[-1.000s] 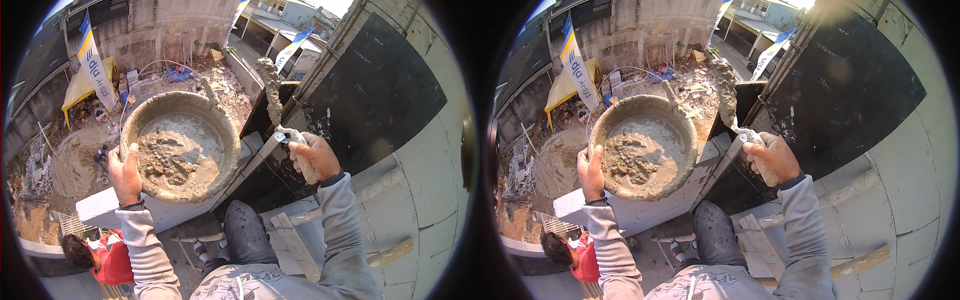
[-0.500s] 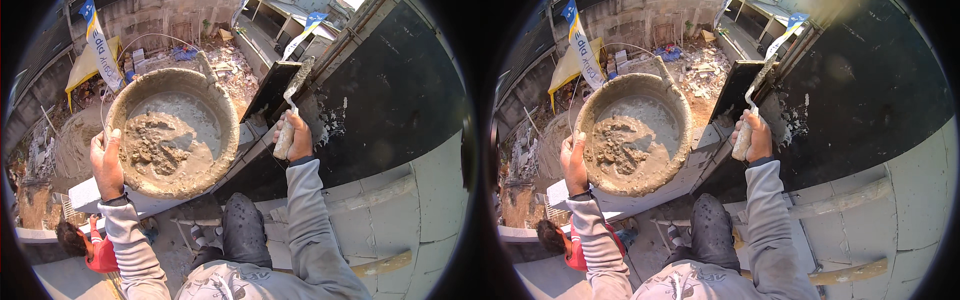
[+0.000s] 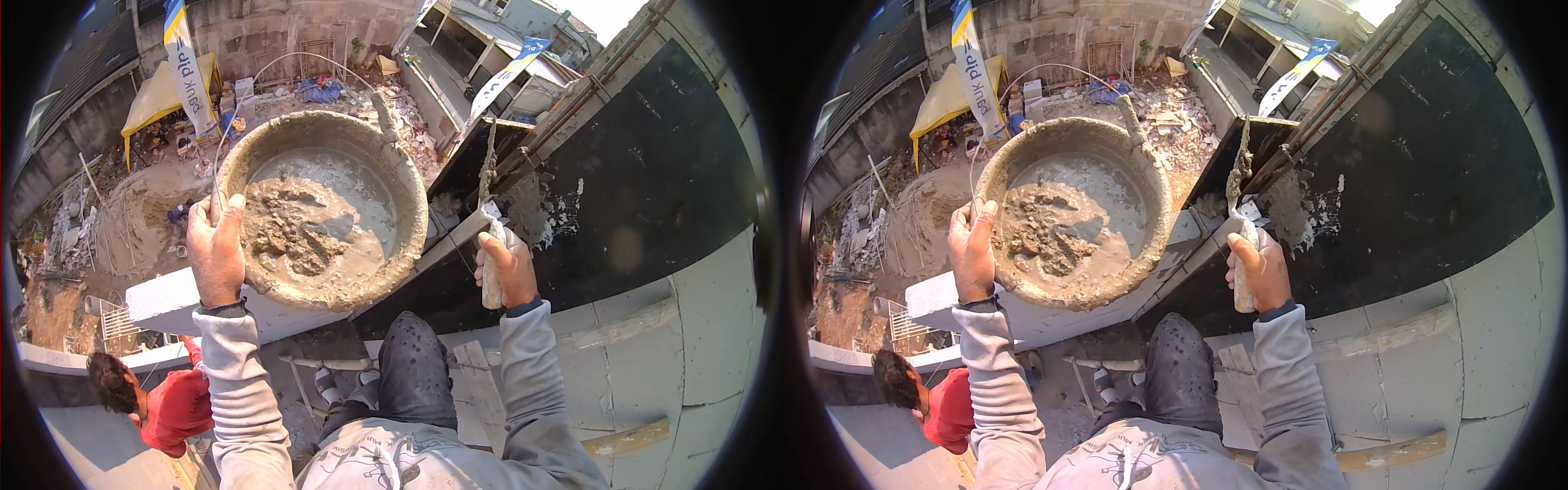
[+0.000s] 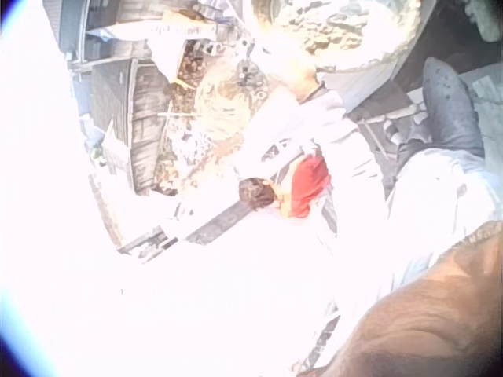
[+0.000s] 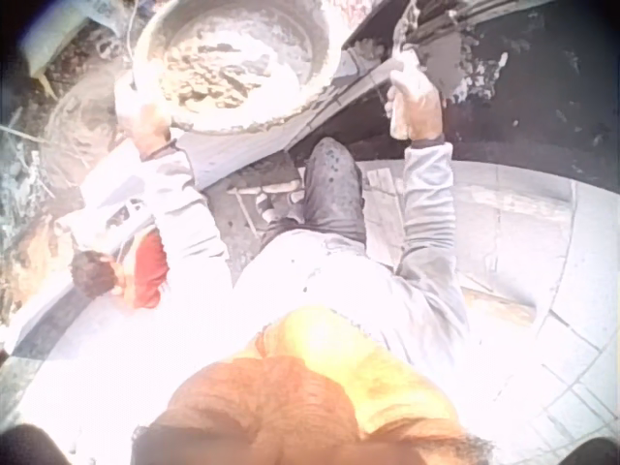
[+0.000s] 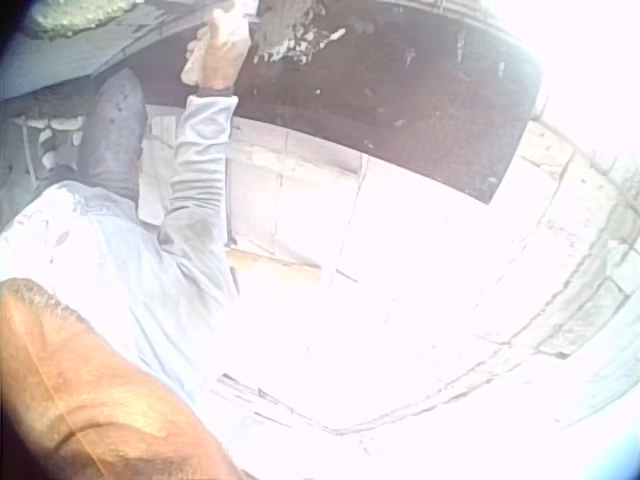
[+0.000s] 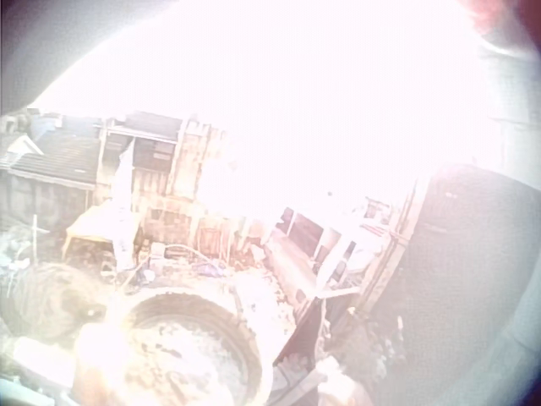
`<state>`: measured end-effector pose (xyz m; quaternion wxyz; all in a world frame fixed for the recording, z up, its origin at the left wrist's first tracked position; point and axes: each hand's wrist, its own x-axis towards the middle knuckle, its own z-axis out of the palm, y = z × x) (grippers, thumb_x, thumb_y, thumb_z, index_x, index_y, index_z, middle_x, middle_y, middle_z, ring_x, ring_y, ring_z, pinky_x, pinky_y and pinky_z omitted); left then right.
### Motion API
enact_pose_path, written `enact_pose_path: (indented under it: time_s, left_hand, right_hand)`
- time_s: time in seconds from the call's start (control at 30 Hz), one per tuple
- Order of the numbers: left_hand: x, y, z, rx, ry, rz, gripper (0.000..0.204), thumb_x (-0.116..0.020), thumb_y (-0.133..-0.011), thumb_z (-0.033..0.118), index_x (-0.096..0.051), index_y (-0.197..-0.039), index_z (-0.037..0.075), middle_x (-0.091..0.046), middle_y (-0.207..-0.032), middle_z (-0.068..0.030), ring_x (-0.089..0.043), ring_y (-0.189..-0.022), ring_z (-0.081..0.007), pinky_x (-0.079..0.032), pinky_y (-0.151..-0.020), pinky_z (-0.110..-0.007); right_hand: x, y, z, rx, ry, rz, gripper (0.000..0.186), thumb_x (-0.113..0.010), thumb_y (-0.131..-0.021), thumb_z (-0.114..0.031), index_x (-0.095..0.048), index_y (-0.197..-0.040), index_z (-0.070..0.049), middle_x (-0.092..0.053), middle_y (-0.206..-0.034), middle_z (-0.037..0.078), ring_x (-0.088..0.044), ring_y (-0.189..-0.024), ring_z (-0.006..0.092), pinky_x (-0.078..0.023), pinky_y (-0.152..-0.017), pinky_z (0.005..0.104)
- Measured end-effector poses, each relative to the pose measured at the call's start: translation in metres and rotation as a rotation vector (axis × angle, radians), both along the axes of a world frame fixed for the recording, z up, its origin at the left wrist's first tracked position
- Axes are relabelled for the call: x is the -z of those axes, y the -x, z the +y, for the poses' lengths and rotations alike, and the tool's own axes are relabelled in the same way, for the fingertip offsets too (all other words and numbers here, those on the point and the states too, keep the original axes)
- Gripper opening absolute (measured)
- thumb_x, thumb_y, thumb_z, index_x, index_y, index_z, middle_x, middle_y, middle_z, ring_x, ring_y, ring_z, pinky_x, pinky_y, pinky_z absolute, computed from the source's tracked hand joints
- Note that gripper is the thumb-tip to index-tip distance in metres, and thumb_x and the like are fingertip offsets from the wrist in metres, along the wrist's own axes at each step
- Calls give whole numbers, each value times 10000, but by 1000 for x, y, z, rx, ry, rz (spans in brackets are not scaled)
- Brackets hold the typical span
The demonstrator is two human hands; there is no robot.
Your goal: The person applies cement mortar to a wall using a trowel, working from a ladder.
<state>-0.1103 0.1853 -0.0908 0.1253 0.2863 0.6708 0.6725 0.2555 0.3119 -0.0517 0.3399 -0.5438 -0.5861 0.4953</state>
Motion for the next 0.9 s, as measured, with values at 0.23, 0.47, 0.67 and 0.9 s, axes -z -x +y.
enact_pose_path:
  time_s: [0.23, 0.47, 0.67, 0.9]
  left_hand:
    - [2, -5, 1, -42, -16, 27, 420, -693, -878, 307, -594, -1072, -52, -670, -890, -132, -618, -807, -198, -483, -783, -325]
    - [0, -8, -2, -117, 32, 67, 465, -693, -861, 333, -595, -1088, -61, -679, -915, -189, -654, -834, -266, -499, -791, -359]
    - [-13, -25, -5, -151, 108, 128, 438, -673, -873, 370, -603, -1108, 8, -691, -920, -243, -679, -876, -409, -514, -764, -453]
    - [-4, -21, -13, -167, 74, 137, 513, -685, -875, 447, -598, -1117, 3, -690, -897, -227, -680, -862, -409, -515, -748, -455]
  right_hand:
    - [-130, 41, -8, -493, -944, -1066, 252, -702, -792, -224, -594, -924, -38, -644, -718, 153, -670, -668, 329, -532, -621, 407]
    - [-140, 127, -9, -893, -868, -1698, 238, -622, -741, -67, -615, -963, 21, -685, -802, 192, -705, -800, 309, -558, -678, 390]
    - [-73, 177, -2, -930, -520, -1392, 301, -604, -702, -195, -710, -878, 25, -696, -887, 237, -679, -904, 388, -542, -813, 438]
    - [-67, 179, -13, -848, -529, -1261, 353, -609, -737, -243, -725, -952, 13, -707, -929, 226, -687, -930, 367, -543, -831, 427]
